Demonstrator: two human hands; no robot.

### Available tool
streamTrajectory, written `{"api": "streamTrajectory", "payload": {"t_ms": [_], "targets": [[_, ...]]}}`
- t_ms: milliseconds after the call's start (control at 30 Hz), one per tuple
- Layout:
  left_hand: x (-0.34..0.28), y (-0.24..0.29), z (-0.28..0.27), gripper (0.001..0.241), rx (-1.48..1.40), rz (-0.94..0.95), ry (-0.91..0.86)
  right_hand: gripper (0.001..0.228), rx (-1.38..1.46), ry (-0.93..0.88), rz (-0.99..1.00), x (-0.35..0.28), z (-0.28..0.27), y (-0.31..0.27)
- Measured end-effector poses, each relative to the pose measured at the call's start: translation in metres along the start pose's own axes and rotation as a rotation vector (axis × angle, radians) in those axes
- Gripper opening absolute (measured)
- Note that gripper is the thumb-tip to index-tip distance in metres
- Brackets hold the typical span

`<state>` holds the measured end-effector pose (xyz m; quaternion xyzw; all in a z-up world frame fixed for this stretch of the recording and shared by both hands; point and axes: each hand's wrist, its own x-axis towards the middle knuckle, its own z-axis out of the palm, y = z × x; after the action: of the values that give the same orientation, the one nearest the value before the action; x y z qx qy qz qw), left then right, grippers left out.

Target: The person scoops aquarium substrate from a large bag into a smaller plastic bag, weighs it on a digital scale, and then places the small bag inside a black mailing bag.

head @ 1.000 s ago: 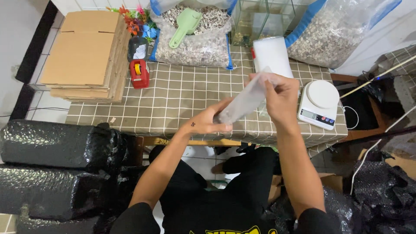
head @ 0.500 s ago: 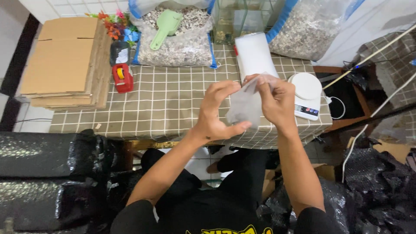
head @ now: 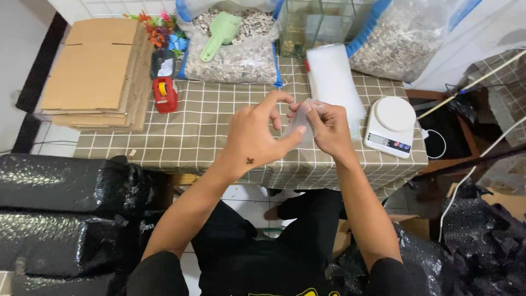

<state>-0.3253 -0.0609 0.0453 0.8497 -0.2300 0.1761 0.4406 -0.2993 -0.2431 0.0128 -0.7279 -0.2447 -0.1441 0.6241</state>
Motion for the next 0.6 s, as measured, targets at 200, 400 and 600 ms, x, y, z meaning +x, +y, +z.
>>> {"api": "streamTrajectory", "payload": {"t_ms": [200, 400, 600], "targets": [[0.013, 0.003, 0.005, 0.052, 0.081, -0.168, -0.135, 0.035, 0.045, -0.048, 0.041, 0.008, -0.002, 0.011], [0.02, -0.002, 0.004, 0.038, 0.146, -0.23, -0.257, 0.038, 0.014, -0.08, 0.048, 0.008, -0.005, 0.007], [0.026, -0.012, 0.006, 0.041, 0.085, -0.278, -0.218, 0.041, 0.061, -0.106, -0.06, 0.002, -0.026, 0.039]]}}
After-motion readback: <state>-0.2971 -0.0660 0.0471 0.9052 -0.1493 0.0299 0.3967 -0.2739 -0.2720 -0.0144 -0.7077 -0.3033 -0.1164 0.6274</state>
